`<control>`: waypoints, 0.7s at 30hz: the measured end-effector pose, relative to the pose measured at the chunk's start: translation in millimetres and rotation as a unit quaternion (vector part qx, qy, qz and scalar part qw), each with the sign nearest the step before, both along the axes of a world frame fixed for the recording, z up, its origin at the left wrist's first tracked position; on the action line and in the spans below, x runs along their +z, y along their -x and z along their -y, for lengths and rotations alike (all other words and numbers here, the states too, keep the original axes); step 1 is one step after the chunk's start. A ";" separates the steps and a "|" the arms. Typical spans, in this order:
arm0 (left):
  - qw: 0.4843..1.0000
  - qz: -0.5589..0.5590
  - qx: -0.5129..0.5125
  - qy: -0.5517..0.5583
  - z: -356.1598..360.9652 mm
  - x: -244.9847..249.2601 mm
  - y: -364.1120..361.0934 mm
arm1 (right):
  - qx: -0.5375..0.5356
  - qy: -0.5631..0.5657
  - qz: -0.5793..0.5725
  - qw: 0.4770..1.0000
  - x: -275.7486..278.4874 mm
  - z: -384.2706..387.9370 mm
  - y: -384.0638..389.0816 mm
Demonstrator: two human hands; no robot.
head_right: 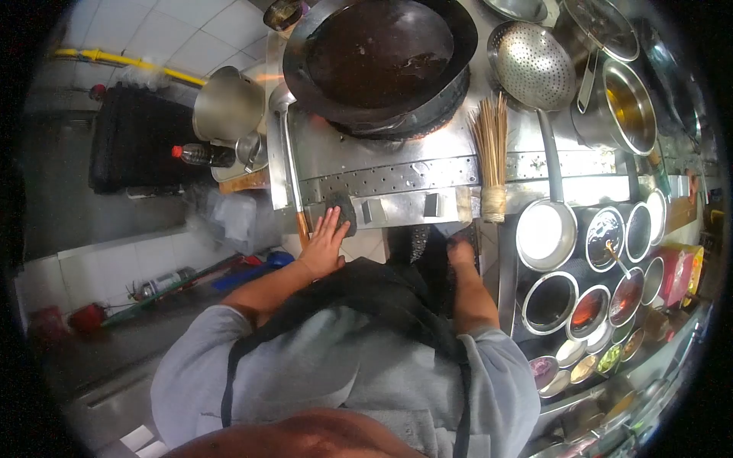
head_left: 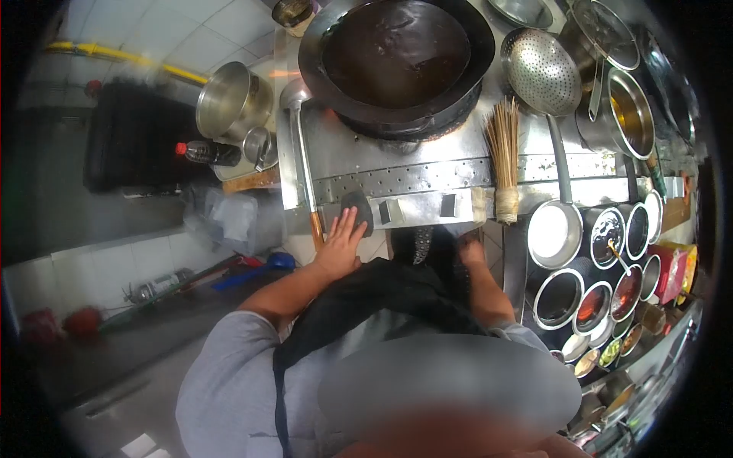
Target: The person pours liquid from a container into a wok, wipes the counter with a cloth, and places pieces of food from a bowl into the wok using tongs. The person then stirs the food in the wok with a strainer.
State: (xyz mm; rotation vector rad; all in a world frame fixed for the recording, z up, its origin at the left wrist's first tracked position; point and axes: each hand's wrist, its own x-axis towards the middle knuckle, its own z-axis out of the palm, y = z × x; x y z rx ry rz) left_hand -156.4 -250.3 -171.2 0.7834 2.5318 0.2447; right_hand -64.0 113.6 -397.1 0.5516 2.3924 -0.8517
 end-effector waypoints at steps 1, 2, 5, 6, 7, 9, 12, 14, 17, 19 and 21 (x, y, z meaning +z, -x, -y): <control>1.000 -0.007 0.000 -0.003 0.7 -2.3 -1.2 | -0.051 0.022 0.025 0.998 6.7 0.8 -2.0; 1.000 -0.007 0.002 -0.011 1.4 -4.6 -1.7 | -0.049 0.014 0.024 0.998 12.7 0.2 -1.3; 1.000 -0.027 0.002 -0.009 5.7 -13.3 -3.9 | 0.099 0.052 0.098 0.989 16.3 -8.8 -2.0; 0.999 -0.027 0.006 -0.016 8.2 -16.4 -5.7 | 0.102 0.045 0.099 0.989 4.7 -15.0 -5.9; 0.999 -0.034 0.005 -0.034 10.5 -18.2 -6.3 | 0.115 0.018 0.110 0.987 -13.3 -23.1 -8.9; 0.997 -0.046 0.007 -0.057 12.7 -20.9 -7.9 | 0.130 -0.015 0.117 0.984 -60.7 -42.0 -15.3; 0.995 -0.064 0.005 -0.078 16.5 -26.8 -9.0 | 0.333 -0.088 0.077 0.936 -80.2 -58.8 -12.5; 0.992 -0.101 -0.003 -0.078 18.7 -35.9 -11.2 | 0.493 -0.090 0.133 0.855 -15.4 -40.7 12.4; 0.991 -0.112 -0.002 -0.068 18.8 -40.6 -13.1 | 0.479 -0.045 0.059 0.875 30.4 -16.2 33.6; 0.993 -0.093 0.000 -0.071 18.2 -27.7 -12.0 | 0.490 -0.034 0.014 0.871 72.8 4.0 48.4; 0.995 -0.076 0.001 -0.070 18.7 -24.0 -10.4 | 0.501 -0.022 -0.033 0.864 90.3 17.4 62.2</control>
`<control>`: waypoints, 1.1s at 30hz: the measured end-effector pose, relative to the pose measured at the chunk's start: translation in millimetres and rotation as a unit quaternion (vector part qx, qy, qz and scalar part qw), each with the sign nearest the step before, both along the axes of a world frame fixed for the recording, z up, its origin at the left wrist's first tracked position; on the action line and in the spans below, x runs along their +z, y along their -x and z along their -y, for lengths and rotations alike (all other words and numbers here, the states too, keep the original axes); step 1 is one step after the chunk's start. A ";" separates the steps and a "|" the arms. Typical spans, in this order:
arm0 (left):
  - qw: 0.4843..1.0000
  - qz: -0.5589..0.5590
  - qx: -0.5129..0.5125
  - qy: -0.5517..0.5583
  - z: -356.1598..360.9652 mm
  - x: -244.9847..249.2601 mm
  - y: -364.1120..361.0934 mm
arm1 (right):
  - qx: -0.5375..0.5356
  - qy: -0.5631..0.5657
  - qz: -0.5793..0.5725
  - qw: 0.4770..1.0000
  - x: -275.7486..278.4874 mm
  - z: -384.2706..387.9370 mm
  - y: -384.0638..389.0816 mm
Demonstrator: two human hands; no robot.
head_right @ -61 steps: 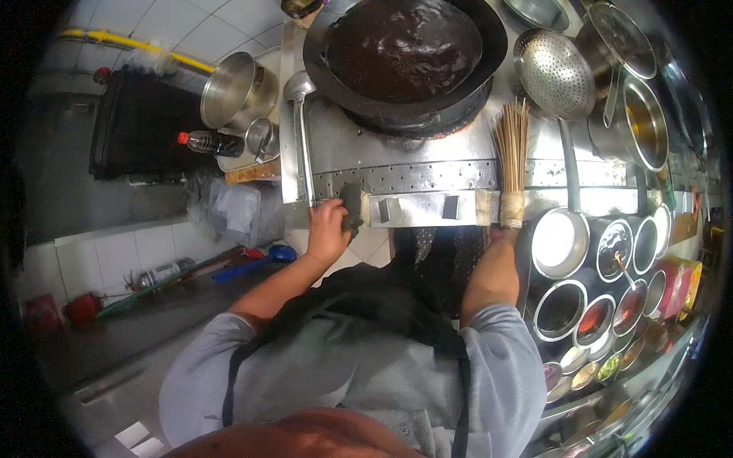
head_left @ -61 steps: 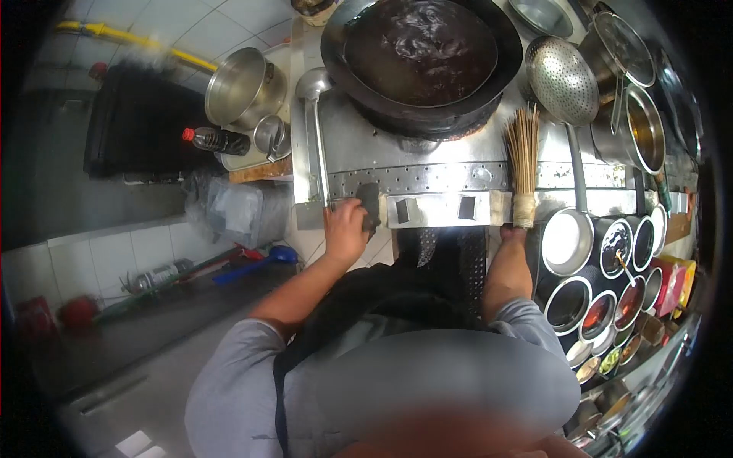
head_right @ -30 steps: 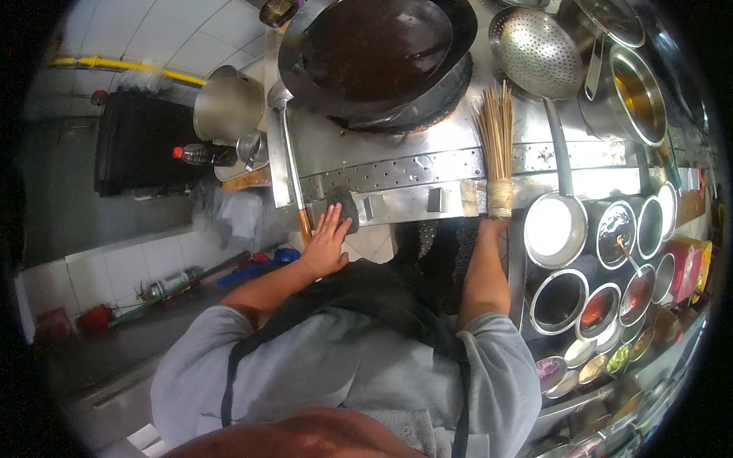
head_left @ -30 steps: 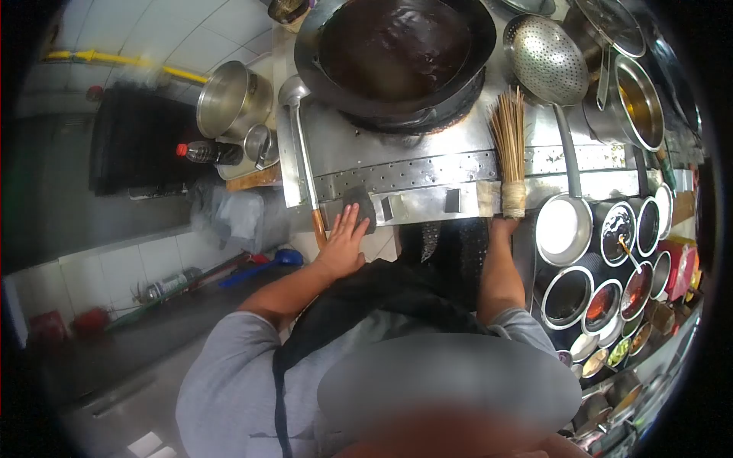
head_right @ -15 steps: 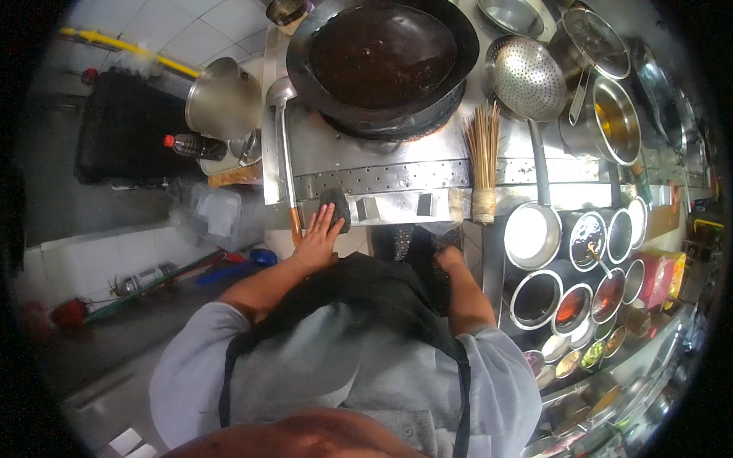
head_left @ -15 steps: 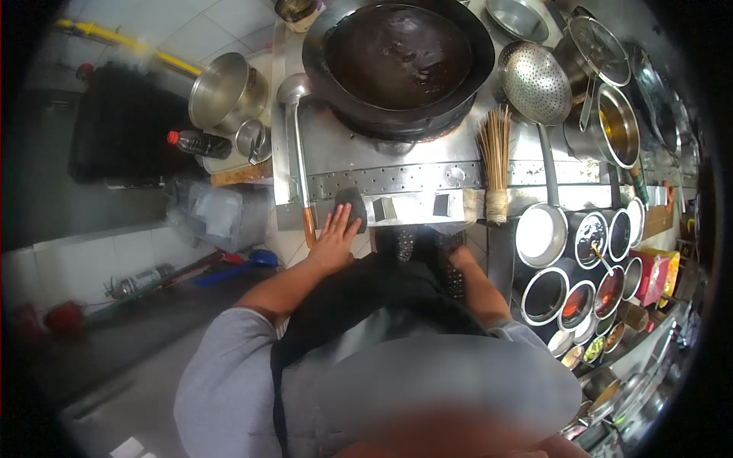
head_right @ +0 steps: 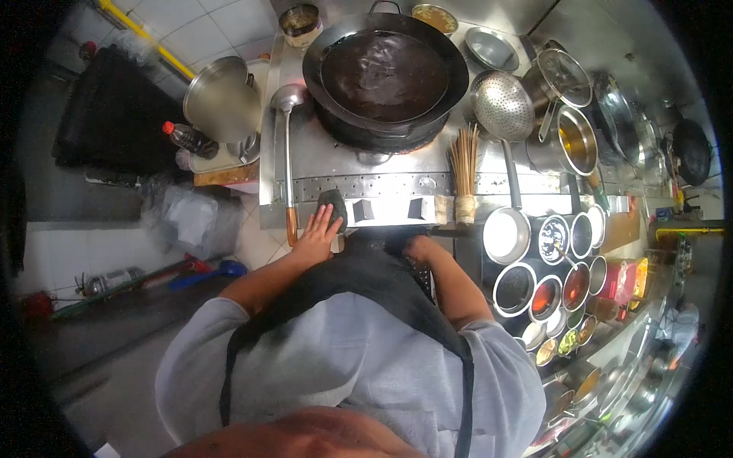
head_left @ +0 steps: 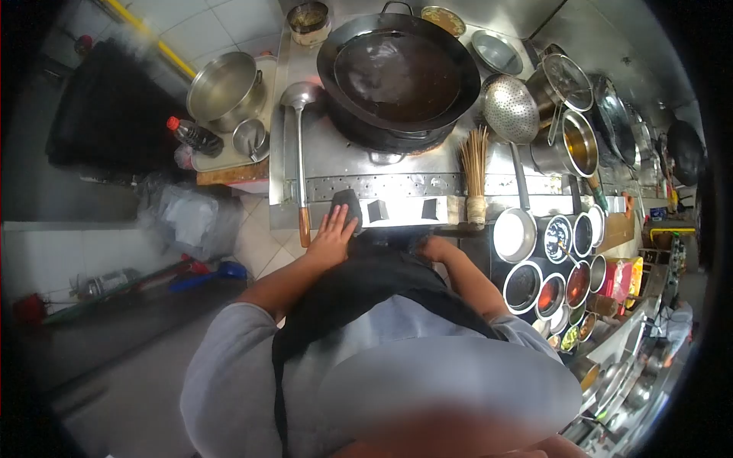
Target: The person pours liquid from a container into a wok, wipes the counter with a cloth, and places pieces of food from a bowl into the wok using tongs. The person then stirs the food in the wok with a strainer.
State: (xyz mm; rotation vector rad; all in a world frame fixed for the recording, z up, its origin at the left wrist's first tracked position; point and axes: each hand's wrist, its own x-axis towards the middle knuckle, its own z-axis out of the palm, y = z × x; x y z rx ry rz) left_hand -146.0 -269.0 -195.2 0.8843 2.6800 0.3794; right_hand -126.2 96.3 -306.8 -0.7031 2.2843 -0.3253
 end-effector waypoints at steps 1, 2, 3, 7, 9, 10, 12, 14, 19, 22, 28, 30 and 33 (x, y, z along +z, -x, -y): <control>1.000 -0.001 0.000 -0.005 1.5 -4.5 -0.5 | 0.075 -0.031 -0.010 0.997 2.1 6.8 4.2; 1.000 -0.002 0.000 -0.008 3.2 -8.5 -0.8 | 0.149 -0.061 -0.018 0.987 4.8 12.8 4.8; 1.000 -0.005 -0.003 -0.009 4.2 -15.0 0.2 | 0.146 -0.063 -0.021 0.987 2.3 11.8 3.2; 0.998 0.024 0.028 -0.049 3.1 -4.5 10.3 | -0.054 0.004 -0.016 0.998 8.1 6.7 -27.3; 0.994 0.083 0.040 -0.059 2.7 20.8 15.7 | -0.261 -0.037 0.027 0.964 26.3 3.7 -51.5; 0.987 0.054 0.059 -0.137 3.7 29.2 17.2 | -0.230 -0.075 0.029 0.970 35.6 -4.0 -63.9; 0.964 -0.010 0.084 -0.254 3.2 47.0 17.6 | -0.214 -0.114 0.037 0.969 22.0 -26.2 -94.8; 0.948 0.085 0.068 -0.298 -0.2 74.7 18.9 | -0.214 -0.161 0.056 0.962 -47.4 -55.0 -142.2; 0.865 0.375 -0.080 -0.323 -31.9 126.5 10.8 | -0.295 -0.174 0.126 0.931 -10.1 -35.1 -217.5; 0.775 0.528 -0.182 -0.296 -59.1 133.7 8.3 | -0.314 -0.165 0.114 0.928 -14.5 -22.2 -245.1; 0.738 0.545 -0.319 -0.239 -98.9 153.4 -1.4 | -0.553 -0.066 0.047 0.829 -23.7 -7.9 -281.3; 0.722 0.537 -0.387 -0.202 -122.2 166.0 -6.3 | -0.583 -0.047 -0.007 0.811 -21.0 -7.1 -290.0; 0.701 0.514 -0.459 -0.185 -151.1 190.6 -26.1 | -0.593 -0.040 -0.003 0.804 -7.6 -6.4 -309.7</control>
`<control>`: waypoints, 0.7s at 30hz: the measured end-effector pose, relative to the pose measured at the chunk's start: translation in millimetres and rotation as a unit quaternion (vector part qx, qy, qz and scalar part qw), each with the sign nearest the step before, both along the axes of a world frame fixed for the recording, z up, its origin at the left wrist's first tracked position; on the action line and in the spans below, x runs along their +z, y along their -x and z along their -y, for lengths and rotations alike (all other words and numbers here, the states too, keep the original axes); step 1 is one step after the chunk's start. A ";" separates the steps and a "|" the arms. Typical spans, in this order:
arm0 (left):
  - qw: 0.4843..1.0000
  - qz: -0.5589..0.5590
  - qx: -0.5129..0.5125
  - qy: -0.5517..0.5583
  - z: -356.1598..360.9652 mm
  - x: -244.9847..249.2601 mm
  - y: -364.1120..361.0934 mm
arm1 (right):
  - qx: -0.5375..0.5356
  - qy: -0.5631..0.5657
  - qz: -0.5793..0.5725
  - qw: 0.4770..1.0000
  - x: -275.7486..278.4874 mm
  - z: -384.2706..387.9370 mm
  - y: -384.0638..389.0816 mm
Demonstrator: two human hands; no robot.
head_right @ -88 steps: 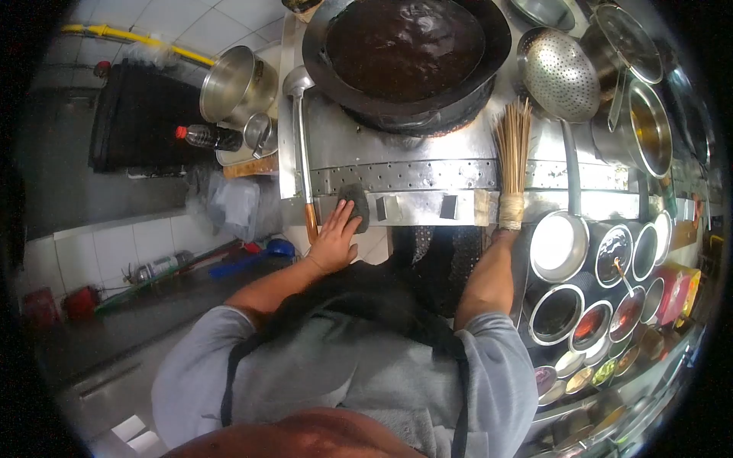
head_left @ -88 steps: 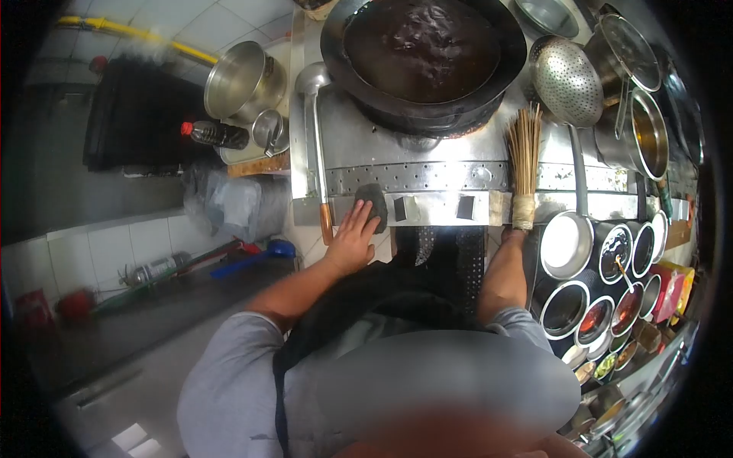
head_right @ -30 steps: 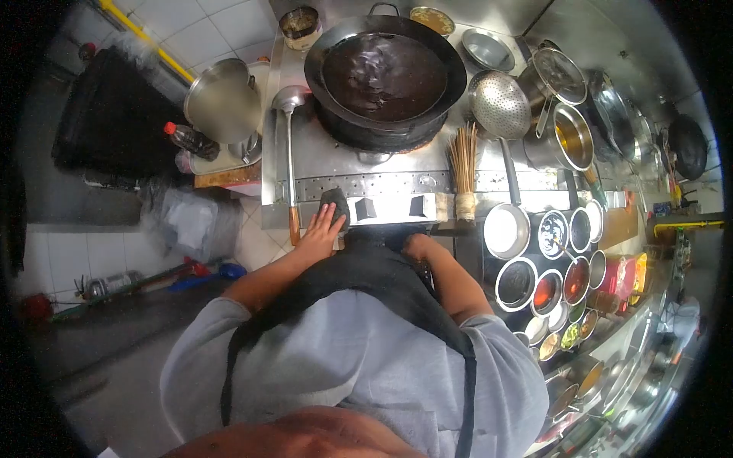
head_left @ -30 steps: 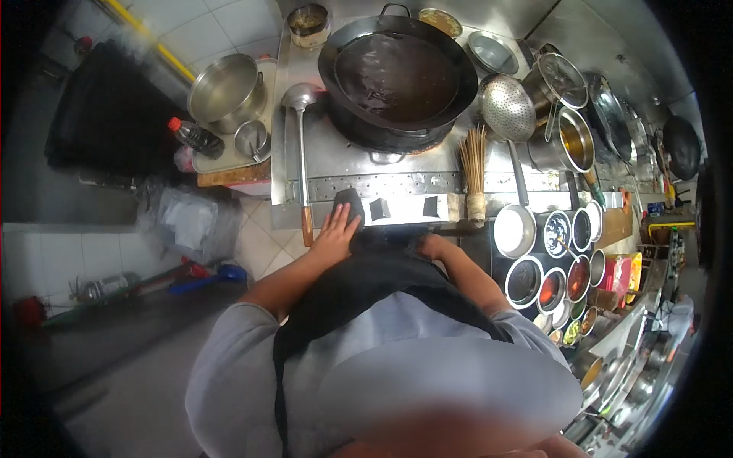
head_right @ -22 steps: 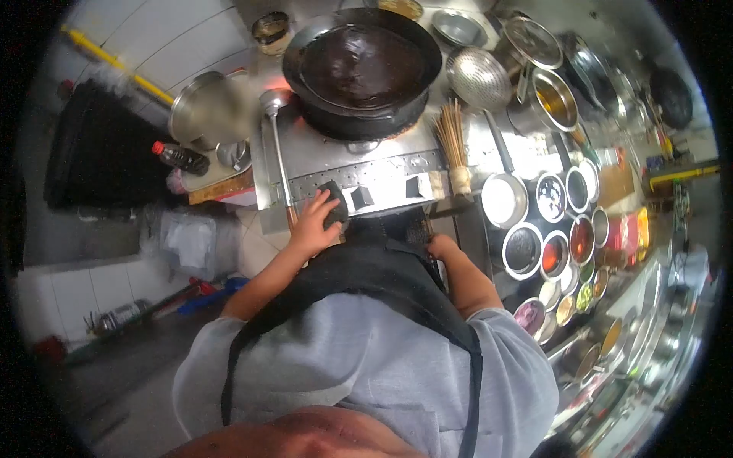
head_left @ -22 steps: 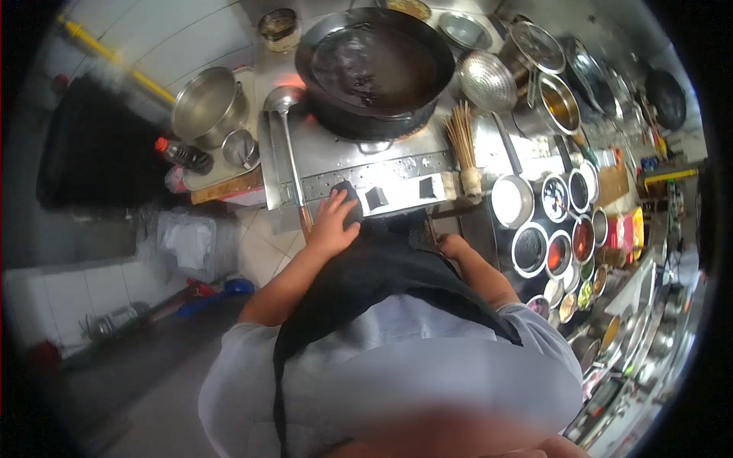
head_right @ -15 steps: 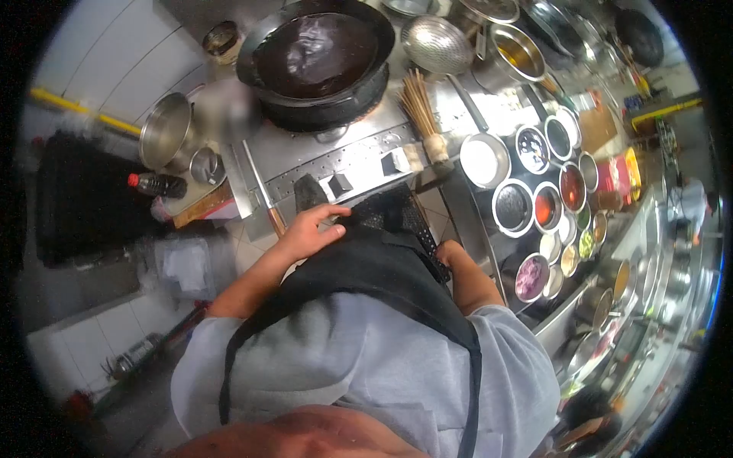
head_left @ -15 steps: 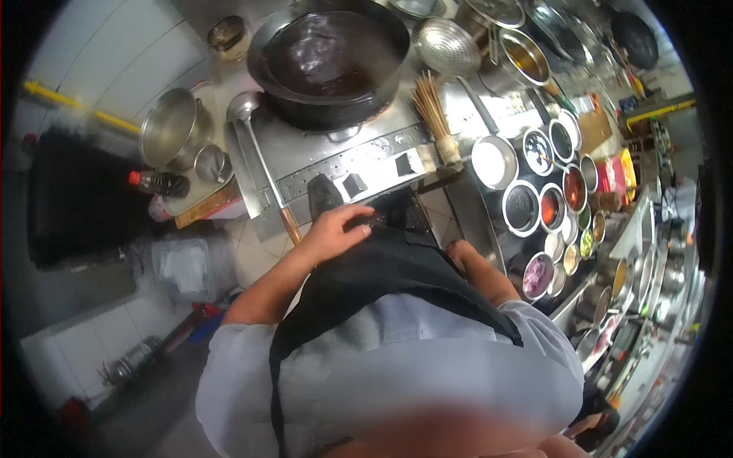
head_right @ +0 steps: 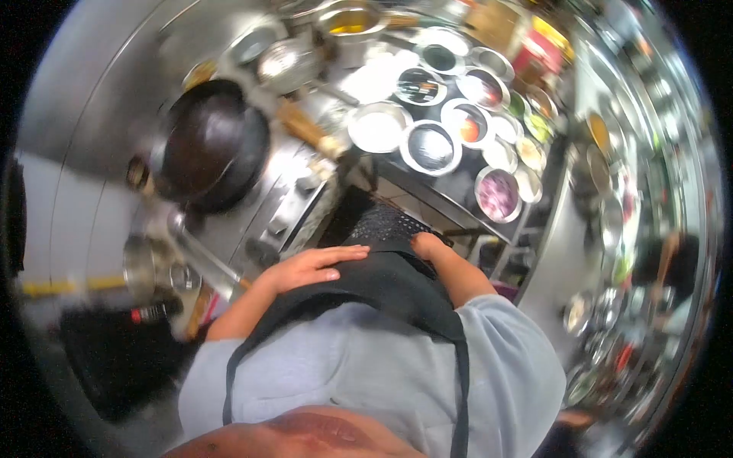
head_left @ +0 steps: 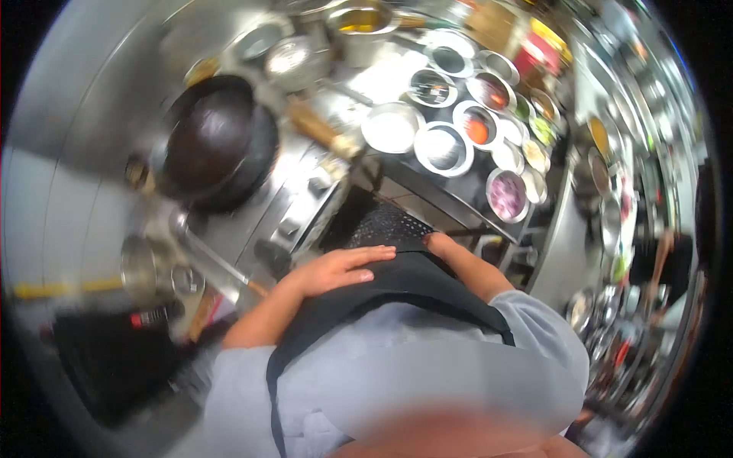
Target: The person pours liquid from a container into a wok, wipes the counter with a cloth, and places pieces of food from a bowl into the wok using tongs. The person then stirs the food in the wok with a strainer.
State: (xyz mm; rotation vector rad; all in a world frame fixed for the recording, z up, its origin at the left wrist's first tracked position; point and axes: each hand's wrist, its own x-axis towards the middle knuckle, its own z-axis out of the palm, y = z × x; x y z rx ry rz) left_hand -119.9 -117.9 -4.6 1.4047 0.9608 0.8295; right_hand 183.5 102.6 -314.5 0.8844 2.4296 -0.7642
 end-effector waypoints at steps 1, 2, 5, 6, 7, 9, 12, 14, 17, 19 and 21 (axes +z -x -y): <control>0.999 -0.010 -0.032 -0.019 -9.8 7.6 -7.5 | 0.057 -0.003 0.005 0.998 7.7 -0.4 -8.4; 0.997 -0.024 -0.056 -0.045 -19.3 12.3 -16.6 | 0.114 -0.005 0.010 0.993 15.2 1.3 -17.2; 0.988 -0.038 -0.126 -0.075 -44.6 27.1 -47.0 | -0.036 0.025 0.032 0.999 27.4 8.3 -47.5; 0.986 -0.022 -0.135 -0.097 -51.8 28.5 -55.0 | -0.070 0.027 0.030 0.997 24.1 5.7 -58.0; 0.983 -0.004 -0.141 -0.118 -59.1 28.8 -63.4 | -0.046 0.054 0.041 0.997 16.9 -0.2 -69.4; 0.979 -0.010 -0.169 -0.116 -71.1 16.7 -79.5 | -0.043 0.086 0.048 0.994 11.2 1.4 -95.2; 0.977 -0.013 -0.186 -0.100 -89.6 10.4 -110.2 | -0.089 0.082 0.021 0.992 21.5 3.3 -122.6; 0.983 0.017 -0.179 -0.043 -99.7 16.5 -129.9 | -0.175 0.108 0.081 0.975 40.9 9.9 -138.5; 0.974 0.010 -0.226 -0.019 -118.5 23.4 -148.2 | -0.161 0.126 0.064 0.977 39.2 19.2 -169.1; 0.966 -0.004 -0.258 -0.010 -128.0 27.4 -154.4 | -0.200 0.094 0.035 0.975 37.6 30.8 -182.4; 0.966 -0.017 -0.254 0.040 -134.9 31.2 -157.6 | -0.236 0.080 0.046 0.967 32.4 44.0 -193.3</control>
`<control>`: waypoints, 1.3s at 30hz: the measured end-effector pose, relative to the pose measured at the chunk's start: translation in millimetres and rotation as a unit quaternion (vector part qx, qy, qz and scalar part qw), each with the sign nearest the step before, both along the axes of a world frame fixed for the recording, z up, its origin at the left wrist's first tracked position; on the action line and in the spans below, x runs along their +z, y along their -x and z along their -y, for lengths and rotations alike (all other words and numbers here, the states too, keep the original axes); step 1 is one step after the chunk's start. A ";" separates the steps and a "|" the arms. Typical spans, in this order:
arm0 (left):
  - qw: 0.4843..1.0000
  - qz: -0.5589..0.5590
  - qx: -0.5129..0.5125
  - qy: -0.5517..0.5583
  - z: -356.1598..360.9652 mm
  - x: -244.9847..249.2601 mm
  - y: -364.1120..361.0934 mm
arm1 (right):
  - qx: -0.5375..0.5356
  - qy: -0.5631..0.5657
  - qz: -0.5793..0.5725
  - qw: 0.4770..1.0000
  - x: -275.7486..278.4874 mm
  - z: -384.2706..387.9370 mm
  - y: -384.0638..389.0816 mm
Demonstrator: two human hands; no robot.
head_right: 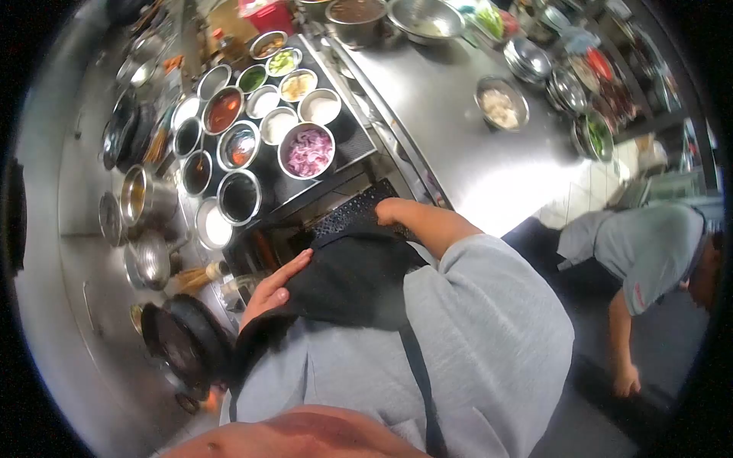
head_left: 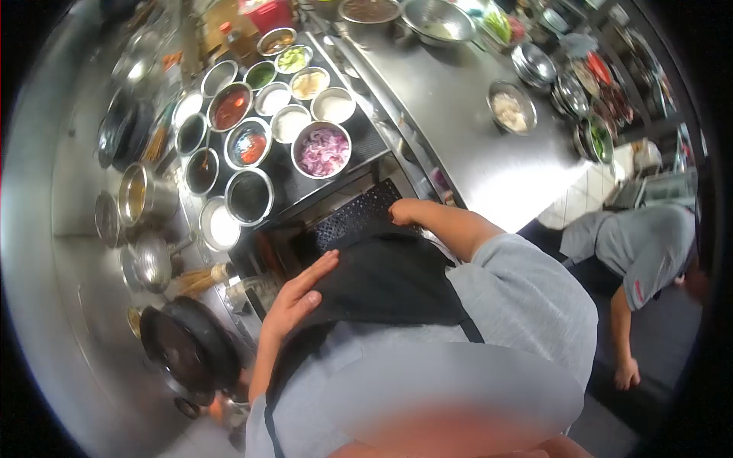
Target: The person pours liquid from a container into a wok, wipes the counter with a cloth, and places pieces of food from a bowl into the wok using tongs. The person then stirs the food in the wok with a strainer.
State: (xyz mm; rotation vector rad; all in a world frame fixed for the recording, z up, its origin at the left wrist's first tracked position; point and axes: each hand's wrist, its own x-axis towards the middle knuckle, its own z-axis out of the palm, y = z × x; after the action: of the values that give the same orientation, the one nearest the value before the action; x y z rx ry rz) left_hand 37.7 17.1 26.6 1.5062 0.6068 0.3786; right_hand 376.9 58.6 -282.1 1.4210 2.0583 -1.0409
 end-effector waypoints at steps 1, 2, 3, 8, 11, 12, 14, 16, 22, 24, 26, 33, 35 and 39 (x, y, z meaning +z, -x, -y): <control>1.000 -0.001 -0.017 0.002 -3.5 -0.3 0.6 | -0.017 0.002 -0.001 1.000 1.0 10.1 -2.7; 0.998 -0.031 -0.012 0.045 -6.5 -1.5 3.1 | -0.075 0.028 0.015 0.997 2.9 18.3 -5.7; 0.994 -0.061 -0.005 0.086 -8.1 -3.5 5.7 | -0.130 0.052 0.029 0.990 6.3 24.0 -6.5; 0.984 -0.159 0.027 0.080 -17.5 -7.7 12.9 | -0.131 -0.003 0.017 0.991 -24.3 75.3 -15.9; 0.987 -0.154 0.040 -0.023 -20.3 -18.9 16.6 | -0.156 0.028 0.044 0.986 -20.9 94.9 -22.3; 0.989 -0.126 0.073 -0.027 -20.6 -25.2 18.3 | -0.177 0.059 0.068 0.980 -16.5 97.6 -24.2; 0.989 -0.097 0.106 -0.033 -19.9 -35.5 24.7 | -0.187 0.055 0.064 0.979 -25.6 105.3 -31.3; 0.989 -0.053 0.139 -0.012 -18.5 -41.9 31.1 | -0.197 0.052 0.060 0.977 -33.0 110.3 -36.2; 0.985 -0.051 0.163 -0.014 -7.8 -31.0 52.0 | -0.262 0.001 0.082 0.962 -25.0 97.4 -23.0; 0.984 -0.046 0.170 -0.005 -4.1 -32.1 60.6 | -0.215 0.023 0.088 0.972 -27.4 83.1 -14.8; 0.983 -0.041 0.176 0.006 0.2 -34.3 68.4 | -0.187 0.004 0.081 0.979 -32.6 74.5 -4.7; 0.980 -0.027 0.191 0.045 13.3 -32.7 87.4 | -0.267 -0.071 0.045 0.960 -18.3 77.7 31.2; 0.980 -0.027 0.190 0.052 15.2 -34.3 91.3 | -0.246 -0.057 0.050 0.966 -15.6 81.1 35.1; 0.982 -0.027 0.171 0.075 15.1 -40.5 95.8 | -0.236 -0.062 0.012 0.970 1.6 88.7 43.9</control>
State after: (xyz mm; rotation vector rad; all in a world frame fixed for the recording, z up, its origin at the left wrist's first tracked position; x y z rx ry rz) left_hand -58.1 1.9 -13.9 1.2714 0.9223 0.5428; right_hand 332.9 -30.1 -280.5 2.0438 1.8337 -1.0733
